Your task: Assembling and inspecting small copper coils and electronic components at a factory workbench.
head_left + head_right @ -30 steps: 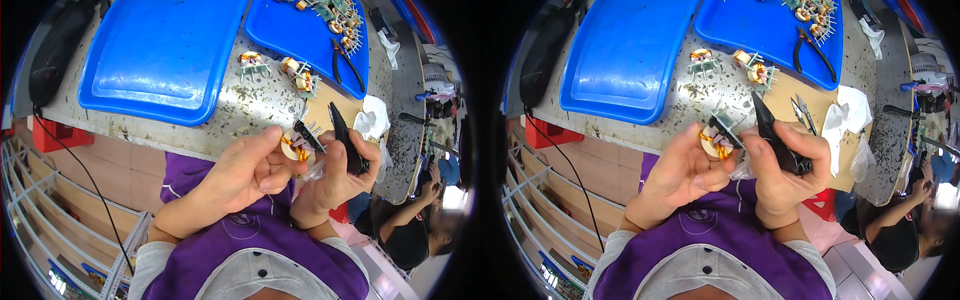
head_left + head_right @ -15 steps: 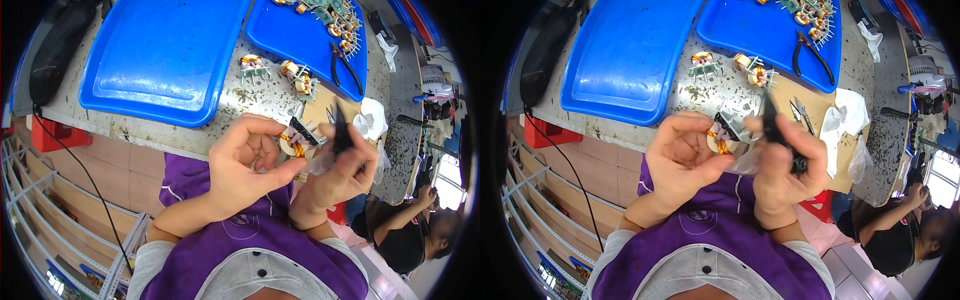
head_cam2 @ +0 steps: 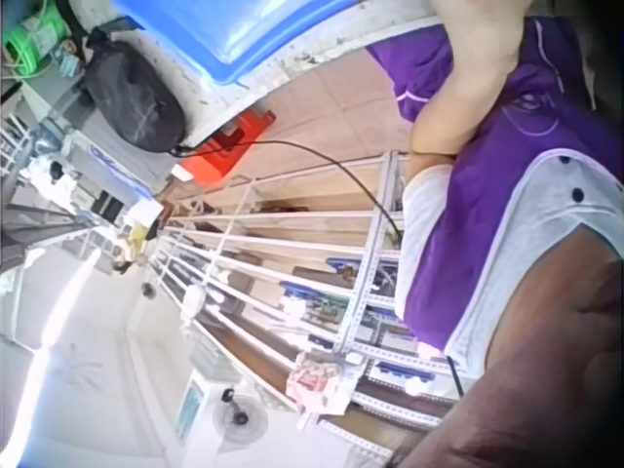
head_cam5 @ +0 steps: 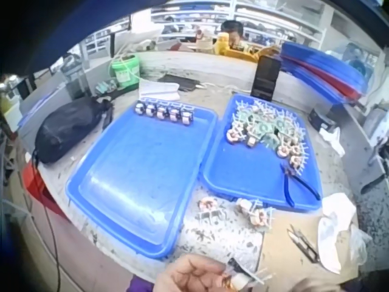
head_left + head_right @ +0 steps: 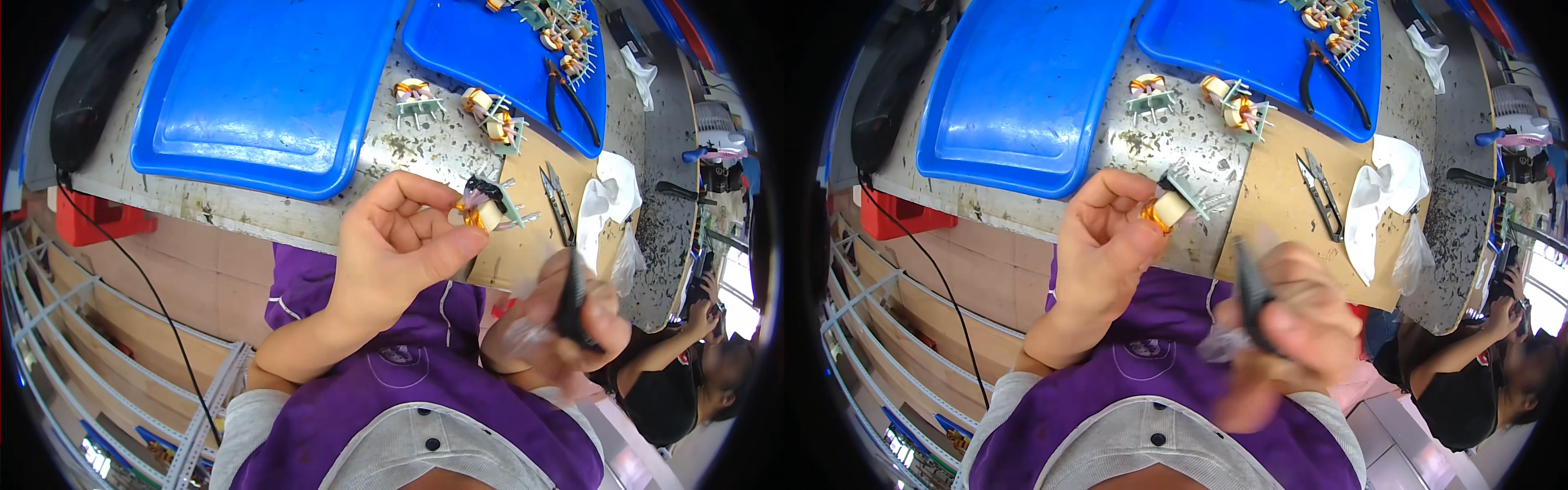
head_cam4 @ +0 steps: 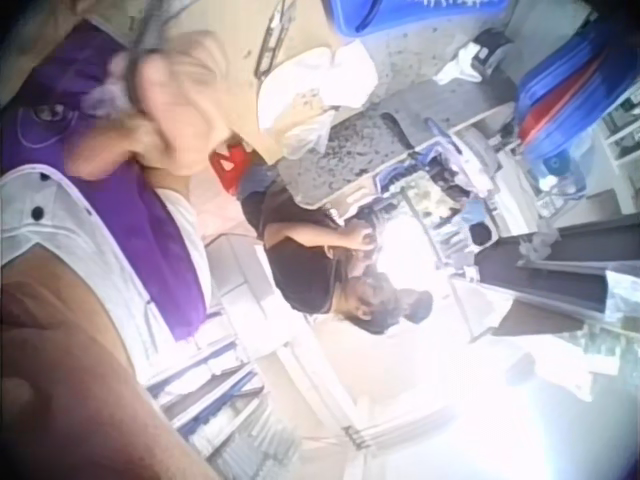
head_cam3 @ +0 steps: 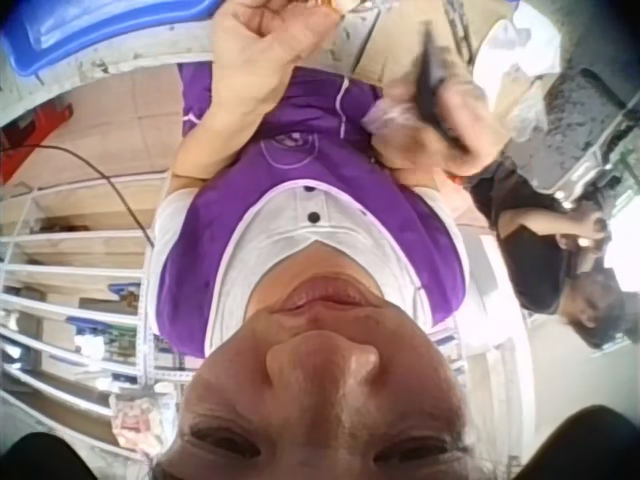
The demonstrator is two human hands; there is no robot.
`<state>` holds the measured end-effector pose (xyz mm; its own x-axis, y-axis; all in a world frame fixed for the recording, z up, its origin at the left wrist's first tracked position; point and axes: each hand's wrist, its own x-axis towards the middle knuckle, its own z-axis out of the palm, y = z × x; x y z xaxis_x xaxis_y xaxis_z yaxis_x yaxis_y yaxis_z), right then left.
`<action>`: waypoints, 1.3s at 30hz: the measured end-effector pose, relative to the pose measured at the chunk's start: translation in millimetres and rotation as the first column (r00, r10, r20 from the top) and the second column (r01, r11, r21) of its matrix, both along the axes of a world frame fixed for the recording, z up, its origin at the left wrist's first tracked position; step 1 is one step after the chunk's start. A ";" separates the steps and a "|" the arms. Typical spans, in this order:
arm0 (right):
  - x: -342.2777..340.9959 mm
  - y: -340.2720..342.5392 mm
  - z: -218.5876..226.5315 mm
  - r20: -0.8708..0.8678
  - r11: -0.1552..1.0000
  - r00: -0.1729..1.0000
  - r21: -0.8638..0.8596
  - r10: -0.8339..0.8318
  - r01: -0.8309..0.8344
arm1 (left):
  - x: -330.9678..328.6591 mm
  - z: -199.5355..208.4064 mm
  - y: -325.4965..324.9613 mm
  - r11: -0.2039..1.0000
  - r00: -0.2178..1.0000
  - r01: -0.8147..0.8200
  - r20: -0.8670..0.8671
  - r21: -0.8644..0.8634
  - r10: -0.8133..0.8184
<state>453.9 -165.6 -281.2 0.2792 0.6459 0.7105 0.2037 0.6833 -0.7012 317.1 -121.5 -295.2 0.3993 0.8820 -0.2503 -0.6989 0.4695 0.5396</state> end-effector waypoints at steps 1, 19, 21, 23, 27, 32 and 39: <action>-1.3 -1.2 5.1 0.108 0.992 0.988 -0.060 0.114 -0.108 | 0.9 -1.5 -1.3 0.993 0.995 -0.046 -0.084 0.105 0.055; -0.1 -1.8 1.5 0.301 0.981 0.948 -0.189 0.104 -0.048 | 7.0 -4.9 -6.8 0.952 0.979 -0.113 -0.132 0.285 0.155; 1.7 -2.0 2.6 0.291 0.973 0.948 -0.223 0.129 -0.064 | 6.5 -6.2 -6.6 0.948 0.976 -0.119 -0.143 0.297 0.167; 4.0 -1.6 1.5 0.279 0.964 0.948 -0.252 0.152 -0.080 | 6.3 -6.8 -6.0 0.945 0.972 -0.121 -0.156 0.304 0.174; 5.3 -0.3 -2.2 0.218 0.968 0.958 -0.206 0.187 -0.142 | 2.4 -10.0 -3.1 0.778 0.824 -0.132 -0.368 0.615 0.431; 1.1 0.4 -4.1 0.267 0.980 0.950 -0.156 0.161 -0.122 | -2.3 -11.3 -1.6 0.522 0.589 -0.020 -0.412 0.853 0.695; -0.2 1.2 -6.1 0.346 0.987 0.930 -0.135 0.126 -0.083 | -5.6 -9.8 -0.9 0.438 0.498 0.036 -0.396 0.898 0.771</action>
<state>453.8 -164.4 -287.3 -0.0488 0.7415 0.6692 0.3837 0.6325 -0.6729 311.5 -122.4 -305.1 0.0137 0.8099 0.5864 0.1364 -0.5825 0.8013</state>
